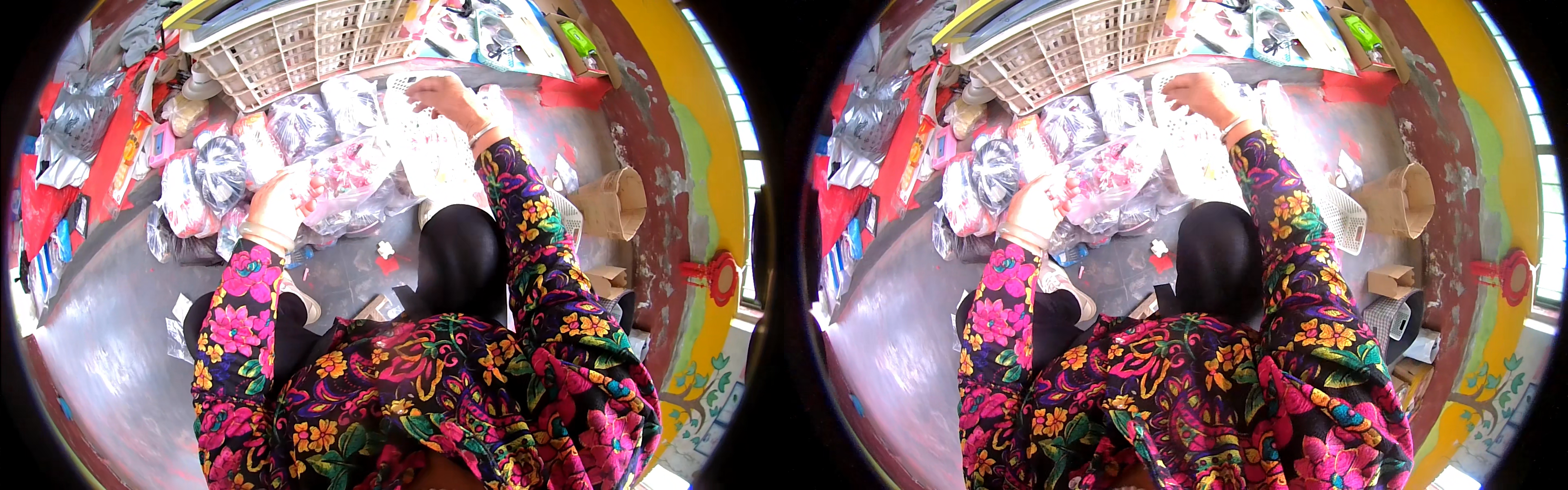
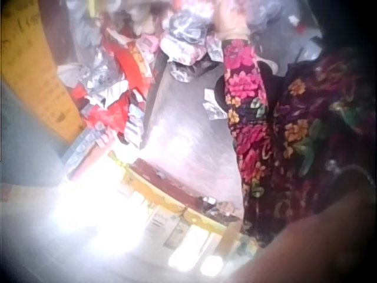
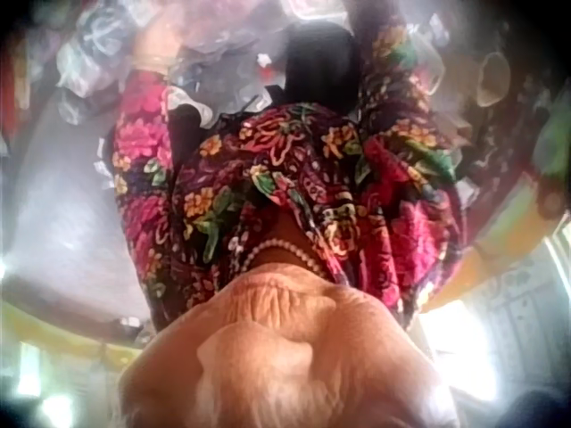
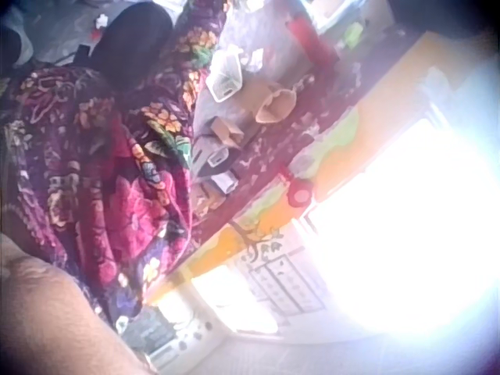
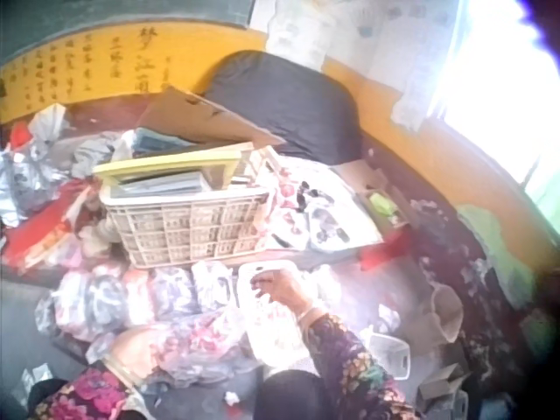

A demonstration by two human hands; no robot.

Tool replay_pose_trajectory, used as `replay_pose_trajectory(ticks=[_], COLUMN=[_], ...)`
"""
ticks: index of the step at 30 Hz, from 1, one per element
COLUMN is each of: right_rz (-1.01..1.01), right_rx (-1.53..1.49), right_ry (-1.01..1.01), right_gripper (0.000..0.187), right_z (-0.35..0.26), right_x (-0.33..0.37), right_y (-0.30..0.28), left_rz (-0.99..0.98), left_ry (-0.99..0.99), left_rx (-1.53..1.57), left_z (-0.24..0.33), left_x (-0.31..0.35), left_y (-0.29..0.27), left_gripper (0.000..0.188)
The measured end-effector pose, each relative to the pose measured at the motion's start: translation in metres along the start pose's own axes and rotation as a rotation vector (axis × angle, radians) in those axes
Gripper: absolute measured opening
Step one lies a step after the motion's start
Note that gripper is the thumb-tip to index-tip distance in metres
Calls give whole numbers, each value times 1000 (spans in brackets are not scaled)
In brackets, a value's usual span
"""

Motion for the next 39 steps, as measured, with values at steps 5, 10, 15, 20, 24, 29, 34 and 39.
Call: replay_pose_trajectory(ticks=[5, 10, 15, 20, 24, 29, 34, 39], right_rz=[-374, -24, 269, 247, 331, 462, 557, 491], right_rx=[1485, 316, 490, 640, 550, 202, -105, -244], right_ry=[126, 704, 749, 662, 620, 532, 329, 238], right_gripper=[13, 17, 30, 38, 41, 39, 22, 21], right_z=[198, 246, 256, 242, 216, 190, 178, 123], right_x=[2, 8, 1, -14, -7, 22, 31, 53], right_y=[-54, -19, -22, -3, 0, -6, -21, -26], left_rz=[-78, -73, 25, 18, 2, -8, -3, 34], left_ry=[-18, -17, -105, -103, -94, -113, -87, -58], left_rx=[9, -21, 33, 63, 73, 74, 63, 127], left_z=[-12, -6, -3, -3, -5, -8, -2, -4], left_x=[-12, -3, 2, 1, -1, -7, -3, -6], left_y=[14, 6, 18, 12, 13, 12, 7, 8], left_gripper=[28, 29, 29, 29, 29, 30, 31, 23])
Point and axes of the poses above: each hand's wrist, its own x-axis away from the middle knuckle, its own y-axis out of the palm, z = x × y, the point moved 3 cm from there along -x, towards the middle knuckle, and after that the axes turned 2 degrees about -z, right-handed, at the moved point
